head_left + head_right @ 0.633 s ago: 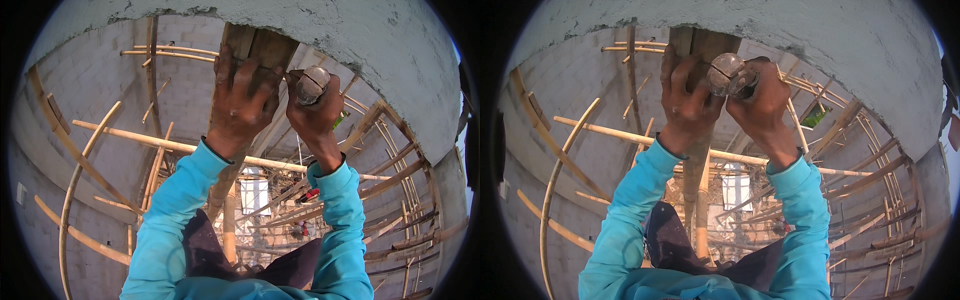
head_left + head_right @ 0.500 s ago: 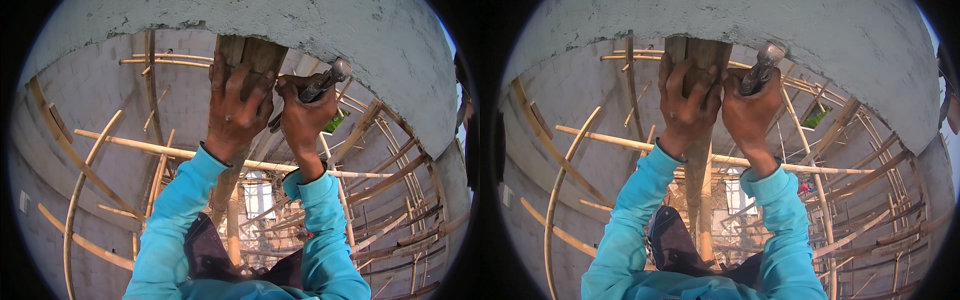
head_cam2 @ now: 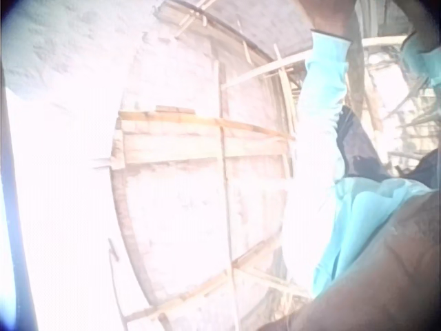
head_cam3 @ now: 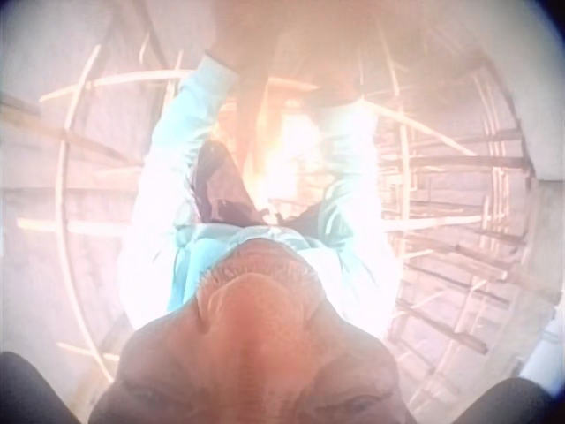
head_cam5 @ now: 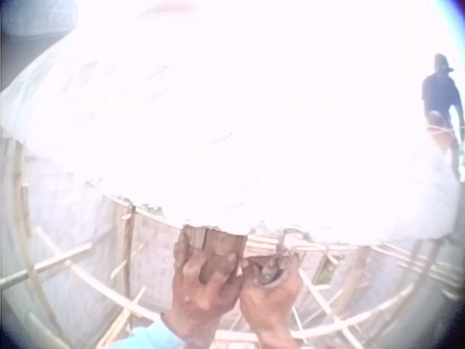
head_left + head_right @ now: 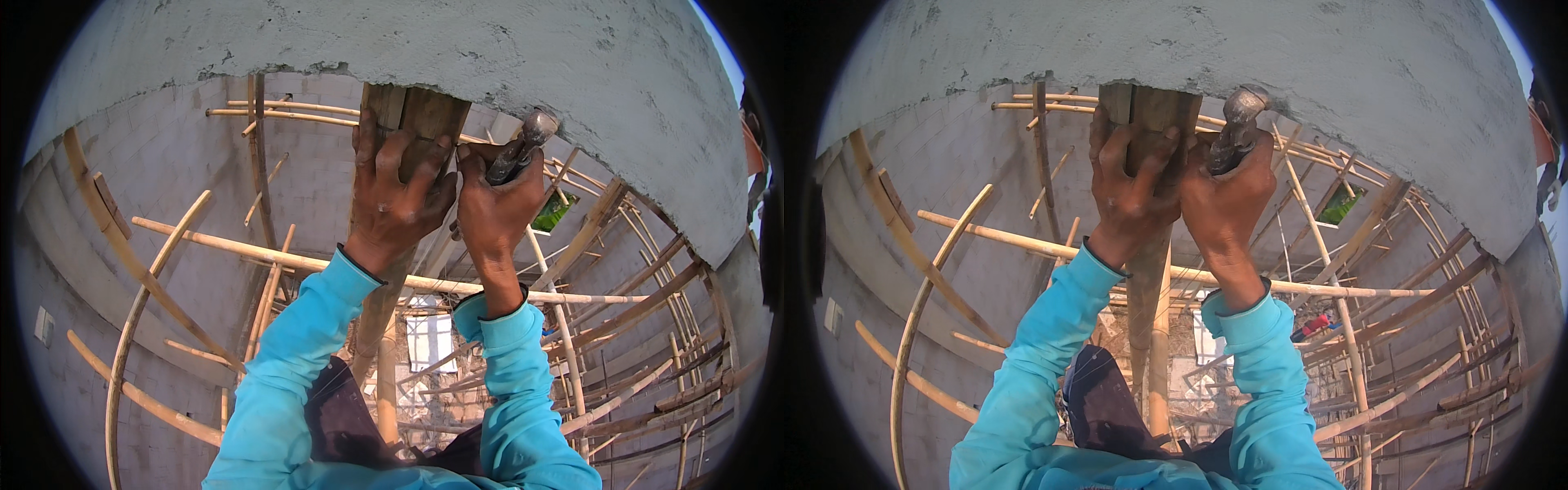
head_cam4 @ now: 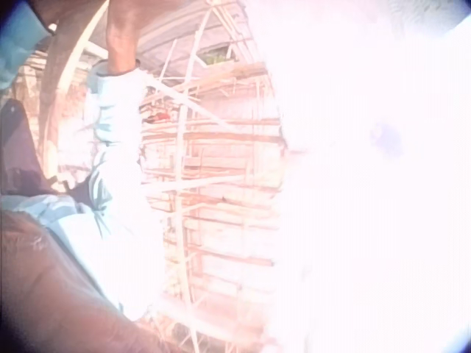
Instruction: The person secures bamboo poles to a concrete structure using wire and pliers. They wrap wire around the poles and twist it tight to fasten the scaffolding components together.
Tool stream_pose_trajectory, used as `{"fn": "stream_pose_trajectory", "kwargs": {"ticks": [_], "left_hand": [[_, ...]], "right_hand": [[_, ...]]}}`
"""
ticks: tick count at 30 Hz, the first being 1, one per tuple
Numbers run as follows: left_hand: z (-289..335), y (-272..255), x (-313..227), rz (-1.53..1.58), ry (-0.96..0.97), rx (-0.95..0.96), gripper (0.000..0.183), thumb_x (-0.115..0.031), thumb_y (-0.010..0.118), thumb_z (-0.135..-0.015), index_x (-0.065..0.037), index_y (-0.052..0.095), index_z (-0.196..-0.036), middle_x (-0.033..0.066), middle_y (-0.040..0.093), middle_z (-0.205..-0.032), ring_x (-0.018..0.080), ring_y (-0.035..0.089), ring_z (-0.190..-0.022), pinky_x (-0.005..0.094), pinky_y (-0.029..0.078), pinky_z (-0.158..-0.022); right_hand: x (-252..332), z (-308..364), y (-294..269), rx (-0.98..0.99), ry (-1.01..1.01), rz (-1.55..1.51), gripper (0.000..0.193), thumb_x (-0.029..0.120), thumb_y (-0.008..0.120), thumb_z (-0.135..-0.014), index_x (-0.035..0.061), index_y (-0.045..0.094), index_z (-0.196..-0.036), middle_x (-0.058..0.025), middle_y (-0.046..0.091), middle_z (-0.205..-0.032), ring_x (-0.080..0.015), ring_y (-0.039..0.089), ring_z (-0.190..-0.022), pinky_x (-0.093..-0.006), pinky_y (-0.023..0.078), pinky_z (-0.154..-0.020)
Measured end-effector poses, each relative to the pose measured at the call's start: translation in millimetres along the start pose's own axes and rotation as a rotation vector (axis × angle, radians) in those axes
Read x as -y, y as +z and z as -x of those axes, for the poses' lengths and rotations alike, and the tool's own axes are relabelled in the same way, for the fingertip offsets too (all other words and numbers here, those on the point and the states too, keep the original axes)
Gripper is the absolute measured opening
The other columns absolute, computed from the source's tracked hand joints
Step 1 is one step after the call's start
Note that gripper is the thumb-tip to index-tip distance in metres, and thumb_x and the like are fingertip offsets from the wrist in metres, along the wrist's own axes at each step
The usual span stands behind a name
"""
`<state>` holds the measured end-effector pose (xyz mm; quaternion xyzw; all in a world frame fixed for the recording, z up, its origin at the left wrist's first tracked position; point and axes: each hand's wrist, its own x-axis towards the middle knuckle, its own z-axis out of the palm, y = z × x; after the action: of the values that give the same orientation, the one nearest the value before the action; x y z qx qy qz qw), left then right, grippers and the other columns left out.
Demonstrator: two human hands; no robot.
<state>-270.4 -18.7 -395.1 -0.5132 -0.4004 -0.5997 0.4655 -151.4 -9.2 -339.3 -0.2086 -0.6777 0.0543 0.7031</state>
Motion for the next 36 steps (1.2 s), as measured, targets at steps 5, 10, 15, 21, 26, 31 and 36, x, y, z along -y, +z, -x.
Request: {"fn": "stream_pose_trajectory", "kwargs": {"ticks": [5,10,15,21,26,31,36], "left_hand": [[2.5,9.2,-0.6,-0.051,-0.024,-0.067,0.051,-0.024,0.09,-0.071,-0.022,0.074,-0.119,0.0126,0.052,-0.126,0.0547,0.034,-0.142,0.0687,0.038,-0.111],[-0.2,15.8,-3.2,-0.052,-0.06,-0.121,0.043,-0.025,0.09,-0.072,-0.023,0.076,-0.112,0.0103,0.056,-0.123,0.0545,0.042,-0.137,0.0664,0.043,-0.107],[-1.7,14.9,-0.9,-0.079,-0.042,-0.144,0.034,-0.024,0.089,-0.074,-0.021,0.078,-0.106,0.0106,0.058,-0.12,0.0523,0.047,-0.134,0.0629,0.046,-0.107],[-5.3,12.8,-0.2,-0.087,-0.02,-0.127,0.03,-0.022,0.089,-0.076,-0.017,0.078,-0.104,0.0117,0.059,-0.119,0.0486,0.05,-0.129,0.0589,0.047,-0.107],[-7.2,10.1,-5.4,-0.042,-0.078,-0.135,0.027,-0.016,0.087,-0.076,-0.017,0.079,-0.101,0.012,0.059,-0.118,0.0461,0.049,-0.13,0.0564,0.046,-0.108],[-9.7,14.0,-9.4,0.076,-0.156,-0.195,0.022,-0.014,0.087,-0.076,-0.015,0.079,-0.096,0.013,0.06,-0.118,0.0416,0.051,-0.125,0.0552,0.043,-0.108],[-12.9,14.7,-10.2,0.1,-0.161,-0.207,0.017,-0.016,0.086,-0.077,-0.014,0.079,-0.092,0.0169,0.059,-0.117,0.0398,0.052,-0.12,0.0577,0.042,-0.11]], "right_hand": [[6.2,-4.4,-10.4,0.096,0.16,-0.175,0.019,-0.006,0.072,-0.084,-0.0045,0.058,-0.098,-0.0163,0.075,-0.087,-0.0211,0.074,-0.077,-0.0318,0.058,-0.072],[-4.6,-9.2,-12.0,0.118,0.177,-0.198,0.024,-0.002,0.072,-0.083,-0.0037,0.056,-0.1,-0.0134,0.075,-0.083,-0.0187,0.072,-0.075,-0.0319,0.055,-0.072],[-6.2,-9.9,-10.9,0.126,0.112,-0.239,0.019,-0.009,0.073,-0.084,-0.003,0.058,-0.094,-0.016,0.076,-0.087,-0.0189,0.074,-0.077,-0.0303,0.06,-0.071],[-15.3,-9.2,-13.3,0.102,-0.009,-0.164,0.025,-0.007,0.076,-0.083,-0.0019,0.056,-0.097,-0.014,0.075,-0.084,-0.0174,0.073,-0.076,-0.028,0.058,-0.069],[-24.4,-1.7,-7.8,0.081,0.135,-0.342,0.026,-0.006,0.077,-0.084,-0.0005,0.054,-0.094,-0.0159,0.074,-0.085,-0.0172,0.071,-0.074,-0.0281,0.058,-0.068],[-29.9,21.6,0.2,0.019,0.269,-0.478,0.026,-0.004,0.078,-0.086,0.001,0.053,-0.091,-0.0155,0.073,-0.085,-0.0167,0.07,-0.072,-0.0291,0.056,-0.066],[-25.2,33.8,6.9,-0.012,0.19,-0.405,0.023,-0.002,0.078,-0.088,0.0002,0.056,-0.093,-0.0106,0.073,-0.087,-0.0138,0.068,-0.076,-0.0277,0.054,-0.069]]}}
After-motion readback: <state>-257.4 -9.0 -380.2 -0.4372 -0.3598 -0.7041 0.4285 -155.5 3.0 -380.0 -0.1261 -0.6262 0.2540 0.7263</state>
